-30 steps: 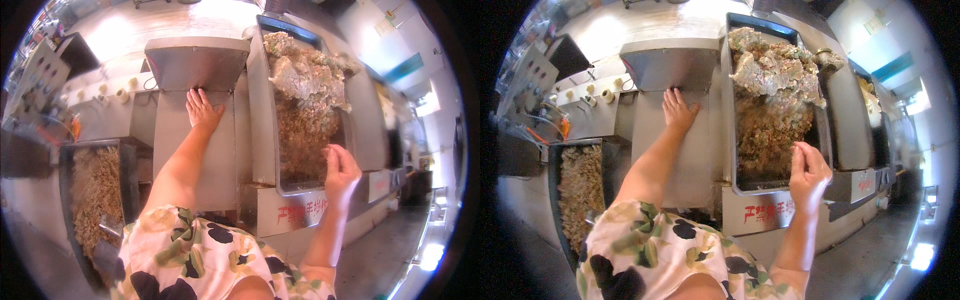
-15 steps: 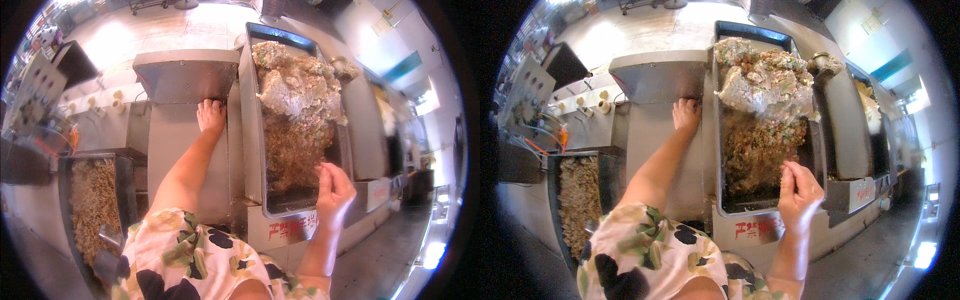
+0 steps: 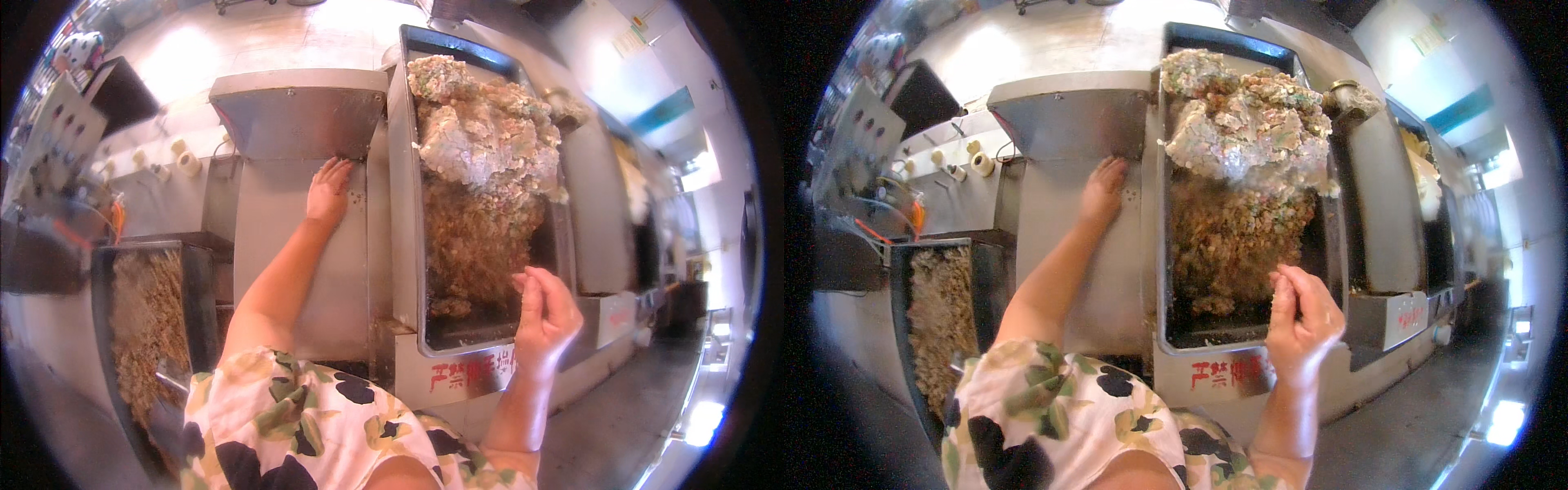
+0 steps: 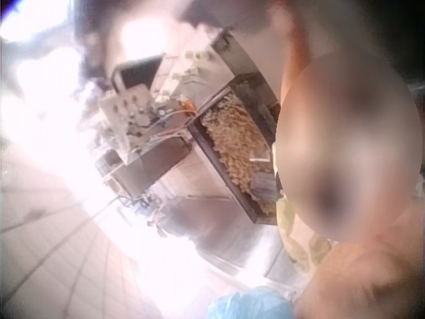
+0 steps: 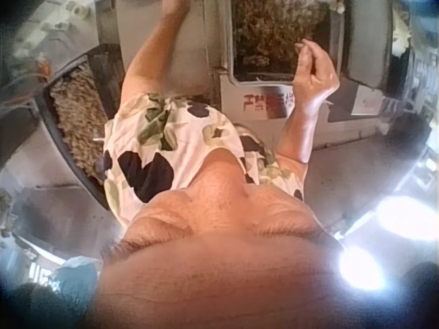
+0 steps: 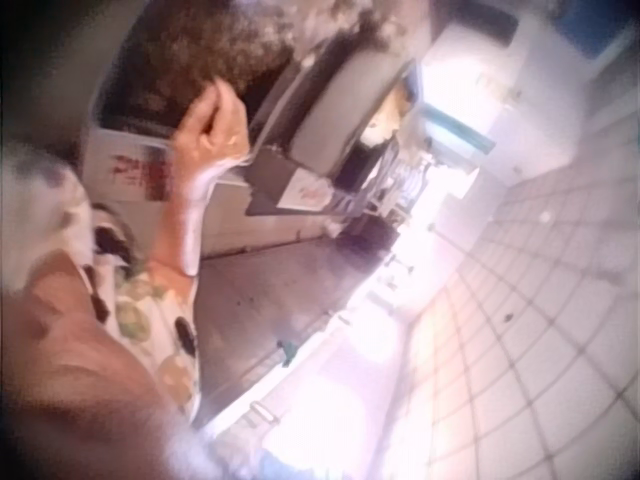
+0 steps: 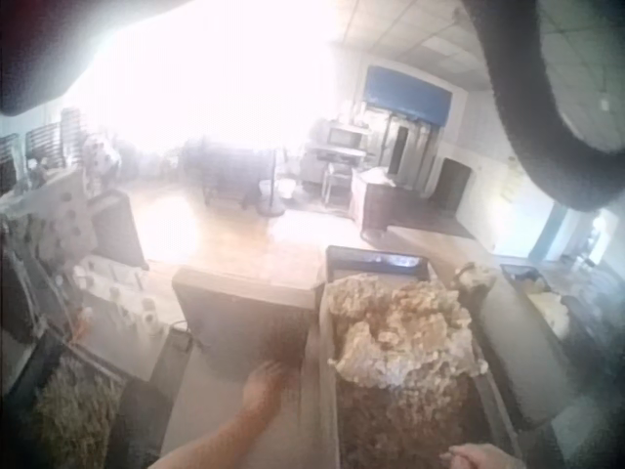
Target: The person scoops a crumbly mixture from a large metal bin into a rectangular tray using two metal scrapers. They then move to a table and knead a large mass of dough, cutting it into smaller portions with a bench scraper and placing them into a tray.
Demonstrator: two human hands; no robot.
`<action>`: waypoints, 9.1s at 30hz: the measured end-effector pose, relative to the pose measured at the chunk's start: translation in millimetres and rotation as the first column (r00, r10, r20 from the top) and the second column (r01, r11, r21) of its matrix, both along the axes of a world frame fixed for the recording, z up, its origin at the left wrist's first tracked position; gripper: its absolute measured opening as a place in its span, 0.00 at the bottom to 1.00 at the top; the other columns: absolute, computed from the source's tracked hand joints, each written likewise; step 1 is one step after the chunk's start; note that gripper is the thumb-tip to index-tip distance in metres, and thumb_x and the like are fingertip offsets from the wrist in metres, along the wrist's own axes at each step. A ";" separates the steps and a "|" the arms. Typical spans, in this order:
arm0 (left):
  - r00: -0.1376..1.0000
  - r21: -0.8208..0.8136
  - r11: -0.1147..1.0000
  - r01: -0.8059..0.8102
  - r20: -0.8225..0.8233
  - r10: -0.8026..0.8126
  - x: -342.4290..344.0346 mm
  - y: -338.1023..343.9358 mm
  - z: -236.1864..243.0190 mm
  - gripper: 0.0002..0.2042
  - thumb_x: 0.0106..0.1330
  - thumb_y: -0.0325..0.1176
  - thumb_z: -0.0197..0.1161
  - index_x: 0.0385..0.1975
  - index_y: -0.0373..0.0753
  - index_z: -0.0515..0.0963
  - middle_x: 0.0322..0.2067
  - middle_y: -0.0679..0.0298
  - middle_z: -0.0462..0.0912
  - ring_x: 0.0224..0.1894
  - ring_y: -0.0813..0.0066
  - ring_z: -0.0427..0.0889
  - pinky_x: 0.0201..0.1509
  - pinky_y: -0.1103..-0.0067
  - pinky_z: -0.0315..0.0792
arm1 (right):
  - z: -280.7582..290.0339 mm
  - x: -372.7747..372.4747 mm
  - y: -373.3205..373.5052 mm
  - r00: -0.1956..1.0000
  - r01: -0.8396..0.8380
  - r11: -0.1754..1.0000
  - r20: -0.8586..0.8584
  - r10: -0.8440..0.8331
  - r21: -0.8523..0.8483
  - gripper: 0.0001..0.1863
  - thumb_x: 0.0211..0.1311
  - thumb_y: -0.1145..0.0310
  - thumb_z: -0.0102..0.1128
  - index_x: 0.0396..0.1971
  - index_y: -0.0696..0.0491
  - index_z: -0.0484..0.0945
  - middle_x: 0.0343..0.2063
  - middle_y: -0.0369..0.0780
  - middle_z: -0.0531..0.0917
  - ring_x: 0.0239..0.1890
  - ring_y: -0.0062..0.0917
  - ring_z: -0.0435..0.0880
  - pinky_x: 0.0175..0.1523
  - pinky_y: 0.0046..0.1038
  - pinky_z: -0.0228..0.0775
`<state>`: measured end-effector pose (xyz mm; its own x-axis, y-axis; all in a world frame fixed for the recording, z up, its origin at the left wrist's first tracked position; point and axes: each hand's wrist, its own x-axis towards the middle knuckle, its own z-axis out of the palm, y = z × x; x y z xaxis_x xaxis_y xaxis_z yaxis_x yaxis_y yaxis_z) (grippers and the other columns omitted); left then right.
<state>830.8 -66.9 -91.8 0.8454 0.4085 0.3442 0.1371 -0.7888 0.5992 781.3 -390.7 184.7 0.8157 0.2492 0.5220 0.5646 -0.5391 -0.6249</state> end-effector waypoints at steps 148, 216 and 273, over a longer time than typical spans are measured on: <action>0.534 0.294 0.449 0.844 -0.540 -0.650 -70.8 -233.3 322.8 0.30 0.68 0.58 0.46 0.67 0.53 0.60 0.68 0.58 0.58 0.71 0.62 0.53 0.70 0.55 0.48 | 44.9 -19.7 -94.7 0.954 0.001 0.938 0.281 -0.105 0.345 0.10 0.60 0.81 0.52 0.41 0.60 0.75 0.47 0.49 0.76 0.49 0.41 0.76 0.54 0.35 0.69; 0.841 -0.642 0.560 0.523 0.284 -0.460 -61.6 -301.1 330.6 0.16 0.71 0.41 0.53 0.41 0.33 0.78 0.44 0.59 0.81 0.49 0.71 0.77 0.57 0.76 0.70 | 48.7 -34.9 -110.5 0.979 -0.204 0.972 -0.007 0.205 -0.117 0.07 0.50 0.68 0.62 0.28 0.54 0.78 0.26 0.46 0.82 0.29 0.44 0.81 0.34 0.40 0.73; 0.873 0.207 0.853 0.479 -0.010 -0.487 -44.8 -204.2 313.5 0.22 0.65 0.49 0.58 0.56 0.46 0.76 0.72 0.59 0.49 0.74 0.57 0.43 0.72 0.55 0.44 | 68.5 -10.6 -83.6 0.909 -0.111 0.743 -0.234 0.344 0.660 0.35 0.72 0.47 0.42 0.69 0.54 0.51 0.67 0.45 0.59 0.70 0.33 0.55 0.72 0.31 0.41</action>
